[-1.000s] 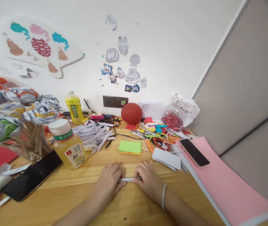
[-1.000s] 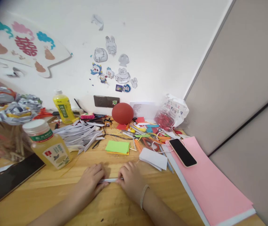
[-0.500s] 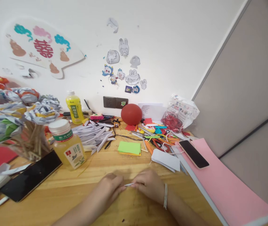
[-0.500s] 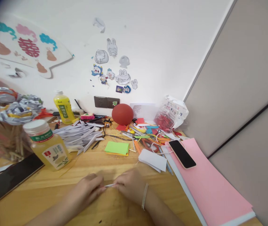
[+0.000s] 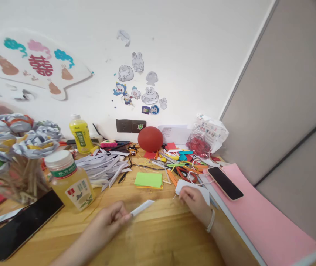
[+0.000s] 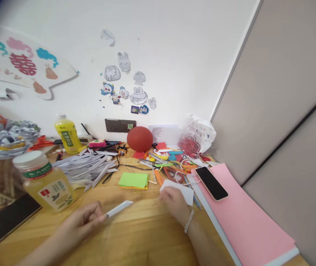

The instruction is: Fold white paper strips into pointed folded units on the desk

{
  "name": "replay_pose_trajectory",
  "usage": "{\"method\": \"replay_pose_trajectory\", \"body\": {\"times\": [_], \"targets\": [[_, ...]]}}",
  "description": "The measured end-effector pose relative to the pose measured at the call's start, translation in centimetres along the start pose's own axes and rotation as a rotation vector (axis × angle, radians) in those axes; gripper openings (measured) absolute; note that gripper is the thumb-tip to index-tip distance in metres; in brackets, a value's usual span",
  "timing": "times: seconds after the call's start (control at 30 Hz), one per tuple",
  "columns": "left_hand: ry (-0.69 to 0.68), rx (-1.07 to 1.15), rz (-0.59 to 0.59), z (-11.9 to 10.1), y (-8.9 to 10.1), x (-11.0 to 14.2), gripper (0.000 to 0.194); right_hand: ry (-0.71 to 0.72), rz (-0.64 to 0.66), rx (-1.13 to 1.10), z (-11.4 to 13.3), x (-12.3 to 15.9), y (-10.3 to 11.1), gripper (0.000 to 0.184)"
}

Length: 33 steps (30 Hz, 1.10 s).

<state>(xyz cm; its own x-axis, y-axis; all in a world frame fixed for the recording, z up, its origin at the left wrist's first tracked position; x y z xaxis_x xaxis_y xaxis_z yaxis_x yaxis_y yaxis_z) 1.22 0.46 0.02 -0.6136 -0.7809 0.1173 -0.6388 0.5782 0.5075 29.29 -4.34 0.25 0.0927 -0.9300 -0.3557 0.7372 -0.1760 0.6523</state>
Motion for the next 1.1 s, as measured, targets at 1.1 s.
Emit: {"method": "replay_pose_trajectory", "body": {"times": [1.1], "targets": [[-0.03,-1.138,-0.644,4.0,3.2,-0.7,0.041,-0.122,0.278,0.101,2.2,0.7,-4.8,0.047]]}}
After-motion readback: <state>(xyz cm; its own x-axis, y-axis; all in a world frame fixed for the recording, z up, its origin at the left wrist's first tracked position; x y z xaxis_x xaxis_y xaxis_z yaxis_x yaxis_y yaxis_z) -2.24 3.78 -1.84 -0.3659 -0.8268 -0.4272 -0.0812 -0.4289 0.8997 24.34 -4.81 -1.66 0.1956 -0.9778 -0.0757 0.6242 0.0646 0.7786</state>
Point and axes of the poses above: each hand's wrist, its own x-axis away from the middle knuckle, its own y-axis out of the back of the hand, z = x × y, the point moved 1 cm from there along -x, towards the middle knuckle, and after that the axes turned 4 degrees about z, right-handed, at the moved point
